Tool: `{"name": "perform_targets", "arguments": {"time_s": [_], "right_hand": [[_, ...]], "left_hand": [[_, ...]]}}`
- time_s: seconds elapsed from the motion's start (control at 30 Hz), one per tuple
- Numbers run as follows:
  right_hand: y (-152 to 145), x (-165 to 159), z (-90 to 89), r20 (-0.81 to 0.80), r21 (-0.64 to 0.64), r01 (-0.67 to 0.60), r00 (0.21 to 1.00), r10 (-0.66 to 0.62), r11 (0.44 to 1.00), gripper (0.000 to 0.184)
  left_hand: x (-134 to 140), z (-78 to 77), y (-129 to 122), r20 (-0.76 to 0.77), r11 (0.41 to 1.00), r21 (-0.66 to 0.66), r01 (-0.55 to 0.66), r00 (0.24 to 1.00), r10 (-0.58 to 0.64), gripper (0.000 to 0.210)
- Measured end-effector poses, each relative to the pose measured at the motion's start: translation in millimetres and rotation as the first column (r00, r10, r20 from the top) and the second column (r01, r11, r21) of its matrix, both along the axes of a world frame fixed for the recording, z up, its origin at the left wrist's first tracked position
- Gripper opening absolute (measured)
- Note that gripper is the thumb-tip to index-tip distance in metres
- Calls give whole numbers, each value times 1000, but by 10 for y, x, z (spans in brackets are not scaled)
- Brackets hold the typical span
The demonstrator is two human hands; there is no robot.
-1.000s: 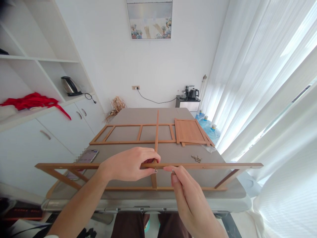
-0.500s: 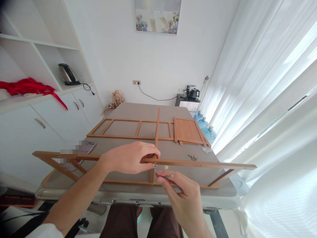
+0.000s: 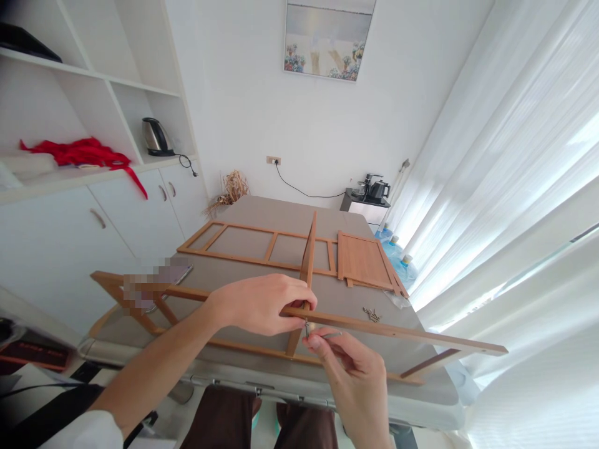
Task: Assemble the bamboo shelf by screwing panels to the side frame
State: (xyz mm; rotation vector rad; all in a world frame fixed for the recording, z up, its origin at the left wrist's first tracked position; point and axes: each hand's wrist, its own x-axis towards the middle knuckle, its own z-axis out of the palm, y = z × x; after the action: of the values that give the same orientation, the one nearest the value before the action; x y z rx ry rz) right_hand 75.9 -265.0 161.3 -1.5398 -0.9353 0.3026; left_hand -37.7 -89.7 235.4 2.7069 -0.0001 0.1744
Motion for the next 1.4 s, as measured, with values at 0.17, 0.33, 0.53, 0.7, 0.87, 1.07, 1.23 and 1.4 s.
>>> {"name": "perform_targets", "arguments": {"time_s": [0.17,0.33,0.53,0.7,0.87,1.07,1.23,1.4], "right_hand": [[2,-19,22,75,-16,-7,997,8,1000,24],[-15,-27,22,299,-10,37,954,-32,999,22],[-2,-61,50,270,-18,67,961,-59,998,23],[34,-18,-57,170,16,10,985,-12,1000,22],[93,22,-213,101,199,-39,995,20,979,34],[98,129,-199,441,295,-86,896,-56,952,23],[18,169,-197,645,248,29,741,-187,968,15],[57,111,-325,659,229,41,729,-186,973,6]], "left_hand": [[6,-4,1,7,1000,-6,15,1000,-15,10],[8,2,0,-10,1000,-11,2,1000,-2,11],[3,6,0,-13,1000,-16,-8,1000,7,9],[6,-5,10,4,1000,-18,3,1000,-3,9],[10,10,6,-2,1000,-15,10,1000,-10,6],[16,30,-15,-14,1000,-1,3,1000,-3,8],[24,28,-6,-6,999,20,26,1000,-26,6],[27,31,-7,7,999,17,36,999,-36,8]]}}
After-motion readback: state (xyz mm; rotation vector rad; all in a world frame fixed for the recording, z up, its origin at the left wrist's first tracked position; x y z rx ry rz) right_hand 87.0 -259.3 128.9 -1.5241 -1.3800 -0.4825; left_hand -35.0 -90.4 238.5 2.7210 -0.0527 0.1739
